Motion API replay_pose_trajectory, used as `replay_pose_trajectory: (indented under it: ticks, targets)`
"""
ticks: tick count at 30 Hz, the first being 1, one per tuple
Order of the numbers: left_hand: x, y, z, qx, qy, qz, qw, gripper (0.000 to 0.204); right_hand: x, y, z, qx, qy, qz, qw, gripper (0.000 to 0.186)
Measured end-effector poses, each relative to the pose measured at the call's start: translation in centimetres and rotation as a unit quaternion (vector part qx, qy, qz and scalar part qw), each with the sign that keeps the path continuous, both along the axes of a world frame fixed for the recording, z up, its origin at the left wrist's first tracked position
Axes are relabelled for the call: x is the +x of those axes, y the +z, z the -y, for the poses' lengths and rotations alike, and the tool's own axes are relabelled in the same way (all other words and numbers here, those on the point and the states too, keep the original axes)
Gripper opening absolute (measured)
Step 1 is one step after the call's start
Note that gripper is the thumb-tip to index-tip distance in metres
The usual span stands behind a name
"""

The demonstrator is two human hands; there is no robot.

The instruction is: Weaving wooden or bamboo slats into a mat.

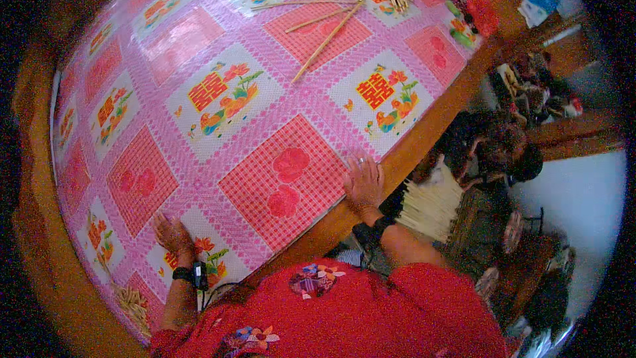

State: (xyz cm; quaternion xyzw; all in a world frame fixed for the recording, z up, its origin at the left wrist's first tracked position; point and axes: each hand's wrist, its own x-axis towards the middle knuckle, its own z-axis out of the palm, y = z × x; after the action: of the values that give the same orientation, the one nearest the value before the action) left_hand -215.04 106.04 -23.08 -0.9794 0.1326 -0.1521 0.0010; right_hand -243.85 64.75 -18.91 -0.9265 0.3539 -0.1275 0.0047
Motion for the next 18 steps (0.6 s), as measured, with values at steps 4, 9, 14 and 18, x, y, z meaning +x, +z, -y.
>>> replay_pose_trajectory:
  ticks: [4,9,14,18]
  targets:
    - [0.3,-0.3,-1.1,0.021,0.020,-0.012,1.000,0.054,0.7,0.8,-0.5,0.027,-0.008,-0.017,0.999,0.040]
    - [0.4,0.6,-0.1,0.016,0.013,-0.022,1.000,0.053,0.8,0.9,-0.3,0.015,0.009,0.007,1.000,0.042]
    - [0.2,1.6,1.1,0.019,0.043,-0.061,0.997,0.053,0.2,0.2,0.0,0.009,0.001,-0.013,1.000,0.042]
    - [0.0,0.6,0.1,0.018,0.039,-0.033,0.999,0.054,0.6,0.4,-0.3,0.025,0.004,0.017,1.000,0.040]
